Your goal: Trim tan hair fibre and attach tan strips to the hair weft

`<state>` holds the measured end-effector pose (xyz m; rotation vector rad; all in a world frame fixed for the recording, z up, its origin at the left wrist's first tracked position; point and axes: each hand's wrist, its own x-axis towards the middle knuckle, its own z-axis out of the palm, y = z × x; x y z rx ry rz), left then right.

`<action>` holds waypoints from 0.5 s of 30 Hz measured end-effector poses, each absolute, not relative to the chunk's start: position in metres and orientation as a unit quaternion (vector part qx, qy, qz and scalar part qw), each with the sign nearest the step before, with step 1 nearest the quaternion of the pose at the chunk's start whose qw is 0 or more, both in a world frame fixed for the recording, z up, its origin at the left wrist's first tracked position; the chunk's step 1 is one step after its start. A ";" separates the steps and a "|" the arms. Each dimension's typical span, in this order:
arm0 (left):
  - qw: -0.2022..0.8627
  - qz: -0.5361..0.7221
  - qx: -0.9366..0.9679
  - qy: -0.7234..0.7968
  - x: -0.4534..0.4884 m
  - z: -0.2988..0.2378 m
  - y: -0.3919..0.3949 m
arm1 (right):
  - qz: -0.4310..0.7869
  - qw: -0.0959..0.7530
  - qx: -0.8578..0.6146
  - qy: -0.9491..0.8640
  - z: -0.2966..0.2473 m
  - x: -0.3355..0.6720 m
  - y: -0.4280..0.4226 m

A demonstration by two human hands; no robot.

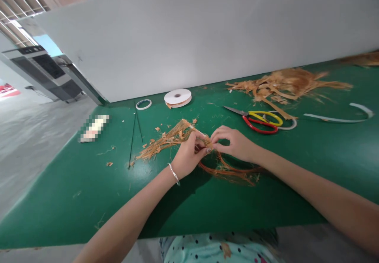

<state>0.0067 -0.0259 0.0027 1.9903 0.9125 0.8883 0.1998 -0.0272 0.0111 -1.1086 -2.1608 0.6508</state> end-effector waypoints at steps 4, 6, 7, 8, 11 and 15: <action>0.372 0.277 0.796 0.388 0.007 0.006 -0.026 | 0.237 0.331 -0.416 -0.813 0.006 0.199 -0.027; 0.334 0.249 0.814 0.406 0.006 0.009 -0.026 | 0.221 0.335 -0.421 -0.814 0.008 0.200 -0.027; 0.317 0.245 0.818 0.413 0.006 0.009 -0.025 | 0.213 0.336 -0.424 -0.813 0.008 0.201 -0.027; 0.308 0.246 0.818 0.418 0.005 0.010 -0.025 | 0.207 0.336 -0.428 -0.813 0.009 0.203 -0.026; 0.312 0.256 0.807 0.431 0.004 0.010 -0.024 | 0.201 0.334 -0.441 -0.808 0.011 0.206 -0.025; 0.334 0.258 0.795 0.436 0.004 0.011 -0.025 | 0.198 0.338 -0.450 -0.803 0.011 0.211 -0.022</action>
